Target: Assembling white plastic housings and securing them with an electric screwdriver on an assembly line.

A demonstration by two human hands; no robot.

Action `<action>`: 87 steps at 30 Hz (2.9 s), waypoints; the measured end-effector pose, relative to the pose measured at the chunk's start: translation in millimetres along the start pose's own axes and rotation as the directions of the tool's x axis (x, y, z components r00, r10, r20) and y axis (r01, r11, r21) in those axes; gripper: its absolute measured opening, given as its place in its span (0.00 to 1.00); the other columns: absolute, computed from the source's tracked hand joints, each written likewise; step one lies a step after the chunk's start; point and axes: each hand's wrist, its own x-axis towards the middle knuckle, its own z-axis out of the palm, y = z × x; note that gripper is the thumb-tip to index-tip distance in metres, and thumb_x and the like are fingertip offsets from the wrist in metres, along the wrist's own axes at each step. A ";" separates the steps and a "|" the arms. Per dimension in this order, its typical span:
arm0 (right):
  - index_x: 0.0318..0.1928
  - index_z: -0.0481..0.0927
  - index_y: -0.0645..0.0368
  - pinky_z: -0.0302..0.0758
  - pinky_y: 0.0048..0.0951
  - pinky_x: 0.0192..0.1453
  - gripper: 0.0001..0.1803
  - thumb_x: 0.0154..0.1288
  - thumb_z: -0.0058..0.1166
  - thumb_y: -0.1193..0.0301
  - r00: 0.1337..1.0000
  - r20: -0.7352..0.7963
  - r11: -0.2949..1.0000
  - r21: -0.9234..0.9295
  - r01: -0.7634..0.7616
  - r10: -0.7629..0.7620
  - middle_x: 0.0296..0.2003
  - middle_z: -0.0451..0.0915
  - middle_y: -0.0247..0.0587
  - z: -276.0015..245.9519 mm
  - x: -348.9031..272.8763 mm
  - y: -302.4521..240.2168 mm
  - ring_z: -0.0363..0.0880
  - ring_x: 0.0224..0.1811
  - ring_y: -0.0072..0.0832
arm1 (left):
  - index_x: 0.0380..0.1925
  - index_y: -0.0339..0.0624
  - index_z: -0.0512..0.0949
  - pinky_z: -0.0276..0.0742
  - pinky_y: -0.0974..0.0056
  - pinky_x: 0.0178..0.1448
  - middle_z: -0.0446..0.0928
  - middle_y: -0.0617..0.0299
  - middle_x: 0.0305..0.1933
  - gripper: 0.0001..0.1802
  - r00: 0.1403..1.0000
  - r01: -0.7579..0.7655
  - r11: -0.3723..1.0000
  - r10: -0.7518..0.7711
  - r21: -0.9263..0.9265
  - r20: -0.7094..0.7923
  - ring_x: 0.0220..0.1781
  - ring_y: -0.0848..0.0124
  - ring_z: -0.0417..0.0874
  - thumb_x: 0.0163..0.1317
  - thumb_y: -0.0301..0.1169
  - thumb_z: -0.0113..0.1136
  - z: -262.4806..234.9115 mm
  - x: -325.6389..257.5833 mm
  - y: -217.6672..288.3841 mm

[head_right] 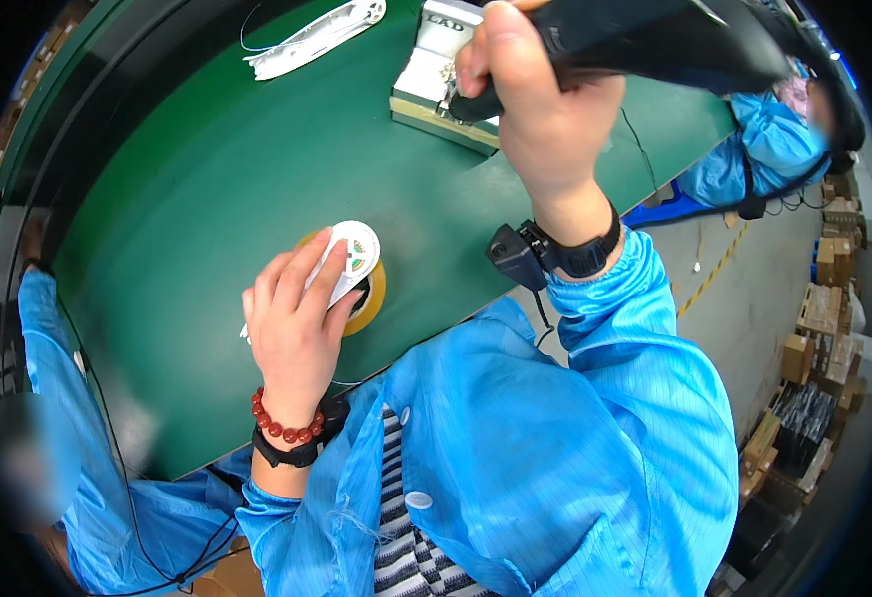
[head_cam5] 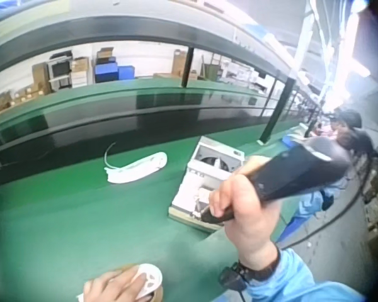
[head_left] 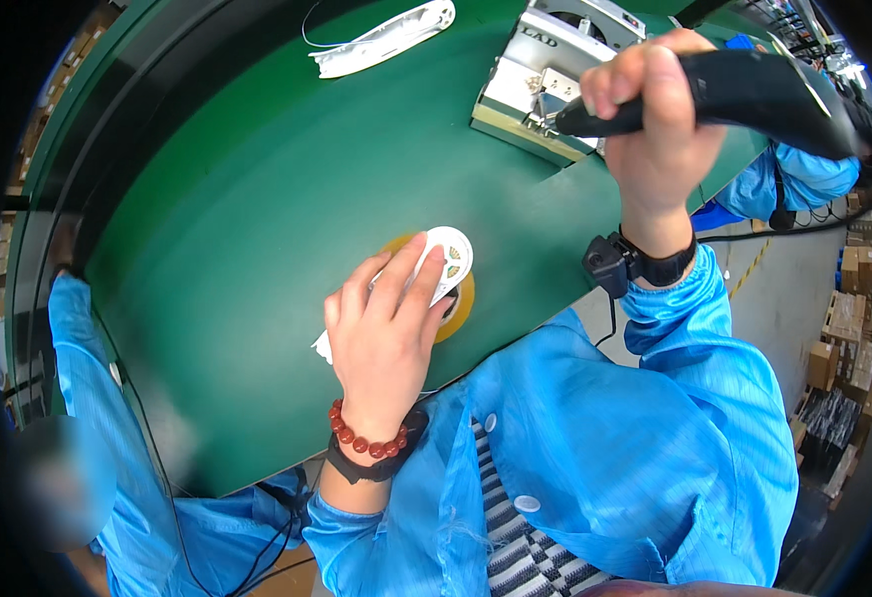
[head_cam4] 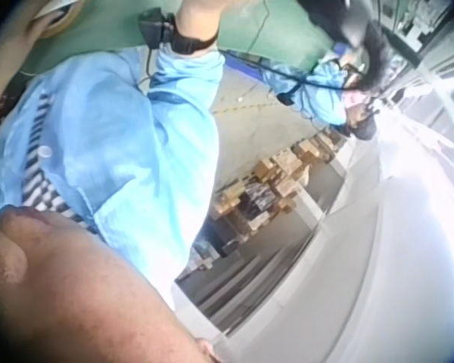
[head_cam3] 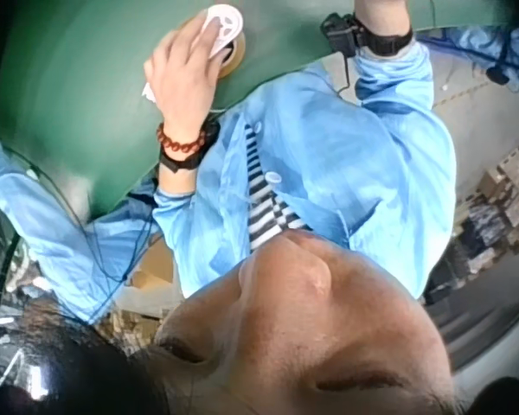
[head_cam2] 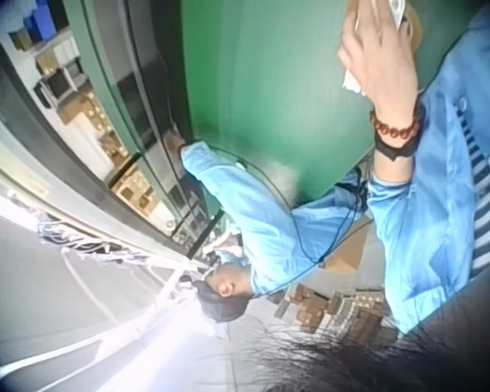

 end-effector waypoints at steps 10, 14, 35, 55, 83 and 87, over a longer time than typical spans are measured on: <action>0.45 0.69 0.62 0.73 0.35 0.31 0.06 0.70 0.47 0.77 0.999 0.007 0.994 -0.105 0.041 -0.040 0.26 0.75 0.42 -13.0 10.5 23.3 0.73 0.24 0.28 | 0.53 0.52 0.81 0.68 0.62 0.52 0.77 0.69 0.59 0.29 0.999 0.015 0.999 -0.014 -0.034 0.035 0.54 0.65 0.77 0.46 0.29 0.73 0.7 3.2 -6.5; 0.41 0.69 0.61 0.72 0.29 0.29 0.04 0.69 0.50 0.76 0.996 -0.082 0.986 -0.164 0.015 -0.029 0.23 0.74 0.39 -3.1 10.0 22.1 0.72 0.22 0.25 | 0.52 0.51 0.81 0.68 0.62 0.52 0.78 0.69 0.59 0.29 0.999 0.017 0.999 -0.016 -0.040 0.028 0.53 0.66 0.77 0.46 0.29 0.73 1.0 3.4 -8.0; 0.39 0.71 0.62 0.72 0.27 0.29 0.04 0.69 0.51 0.75 0.995 -0.099 0.978 -0.204 -0.042 0.023 0.23 0.75 0.38 -23.5 7.7 40.7 0.73 0.22 0.24 | 0.53 0.53 0.81 0.68 0.63 0.52 0.78 0.70 0.59 0.29 1.000 0.016 0.999 -0.015 -0.049 0.024 0.53 0.67 0.78 0.46 0.29 0.73 10.1 4.3 -11.5; 0.39 0.70 0.63 0.70 0.30 0.30 0.06 0.70 0.51 0.74 0.965 -0.023 0.960 -0.101 -0.261 0.260 0.25 0.74 0.38 -13.5 0.6 49.0 0.72 0.24 0.26 | 0.56 0.39 0.76 0.71 0.57 0.54 0.75 0.57 0.57 0.33 0.988 0.149 0.988 -0.147 -0.041 0.045 0.54 0.58 0.76 0.47 0.33 0.73 -5.4 -10.6 -17.2; 0.52 0.63 0.56 0.72 0.29 0.31 0.18 0.70 0.56 0.66 0.770 0.593 0.971 -0.129 -0.200 0.237 0.25 0.73 0.37 123.9 -47.0 -26.7 0.71 0.24 0.23 | 0.49 0.40 0.81 0.68 0.59 0.44 0.75 0.64 0.41 0.31 0.974 0.158 0.968 -0.185 -0.193 -0.130 0.44 0.63 0.75 0.42 0.37 0.74 -23.5 -18.8 -23.8; 0.51 0.63 0.57 0.72 0.30 0.31 0.17 0.70 0.55 0.67 0.772 0.593 0.973 -0.161 -0.163 0.228 0.25 0.73 0.38 128.8 -48.9 -25.0 0.71 0.23 0.24 | 0.50 0.41 0.81 0.69 0.59 0.45 0.75 0.63 0.41 0.31 0.973 0.154 0.970 -0.182 -0.189 -0.142 0.45 0.62 0.75 0.42 0.36 0.74 -27.4 -19.3 -22.7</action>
